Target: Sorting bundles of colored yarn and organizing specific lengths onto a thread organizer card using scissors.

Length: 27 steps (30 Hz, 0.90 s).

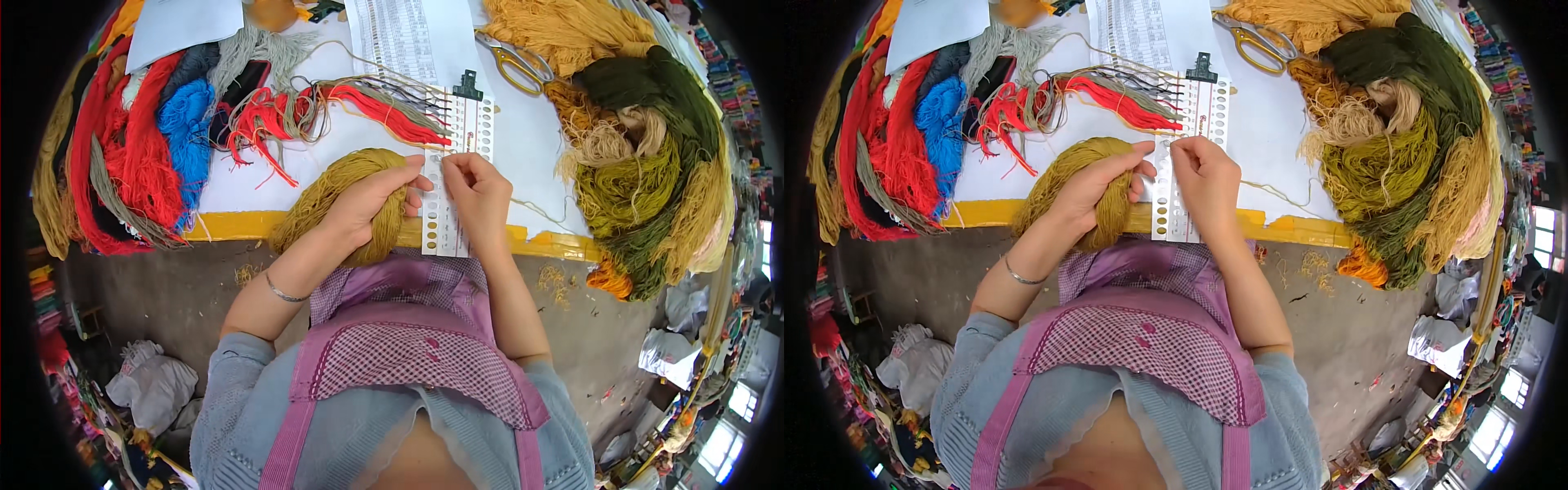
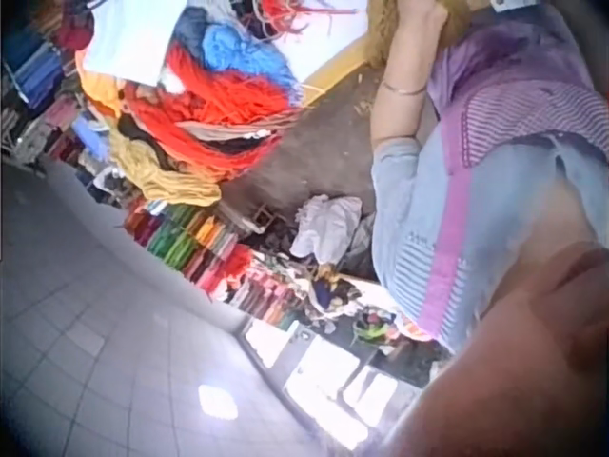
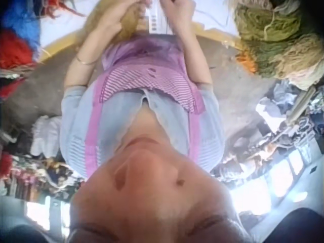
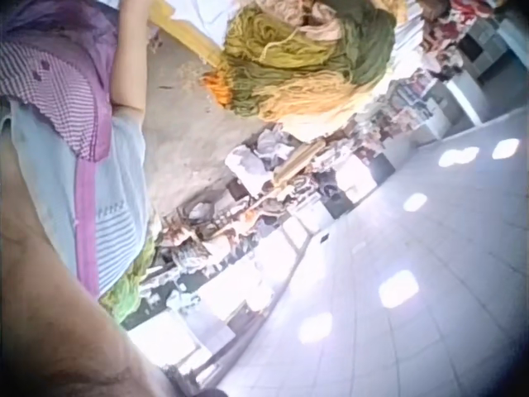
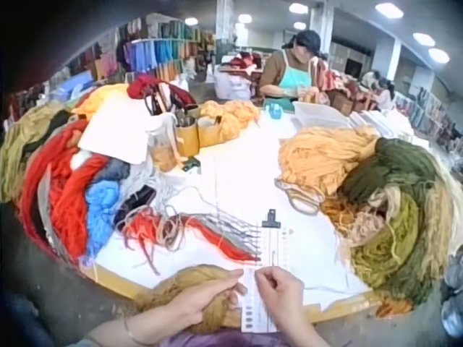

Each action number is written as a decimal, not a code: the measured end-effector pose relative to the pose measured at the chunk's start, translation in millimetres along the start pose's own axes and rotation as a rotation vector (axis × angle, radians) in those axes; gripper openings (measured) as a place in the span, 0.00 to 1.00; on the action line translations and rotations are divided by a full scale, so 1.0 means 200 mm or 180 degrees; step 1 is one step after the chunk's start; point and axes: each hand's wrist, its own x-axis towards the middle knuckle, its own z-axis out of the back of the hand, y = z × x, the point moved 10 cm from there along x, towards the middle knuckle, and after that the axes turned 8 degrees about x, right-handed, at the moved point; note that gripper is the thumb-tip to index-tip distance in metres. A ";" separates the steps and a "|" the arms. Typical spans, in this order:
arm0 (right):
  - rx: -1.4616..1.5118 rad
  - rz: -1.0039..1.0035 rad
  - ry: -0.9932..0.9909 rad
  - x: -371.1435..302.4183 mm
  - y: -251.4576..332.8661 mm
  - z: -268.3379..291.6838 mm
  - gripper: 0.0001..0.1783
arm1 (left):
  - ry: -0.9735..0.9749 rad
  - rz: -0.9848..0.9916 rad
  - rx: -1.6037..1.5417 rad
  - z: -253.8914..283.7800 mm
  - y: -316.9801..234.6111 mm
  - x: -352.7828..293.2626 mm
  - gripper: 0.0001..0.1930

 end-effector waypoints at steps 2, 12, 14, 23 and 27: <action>-0.0280 0.0410 -0.0069 -0.01 0.05 -0.02 0.05 | -0.0129 -0.0035 0.0108 0.00 -0.01 0.00 0.21; 0.0272 0.0030 0.0434 -0.02 0.04 -0.07 0.16 | -0.0193 -0.0931 0.1234 0.00 -0.09 0.10 0.12; 0.0223 0.0067 0.0319 -0.02 0.04 -0.06 0.16 | -0.0101 -0.0918 0.1350 0.01 -0.09 0.12 0.12; -0.0570 0.0228 0.0459 -0.03 0.09 -0.08 0.22 | 0.0697 -0.0521 0.0649 -0.03 -0.22 0.00 0.14; -0.0800 0.0496 0.0320 -0.05 0.14 -0.08 0.31 | 0.0764 -0.0030 0.1760 -0.12 -0.07 0.06 0.20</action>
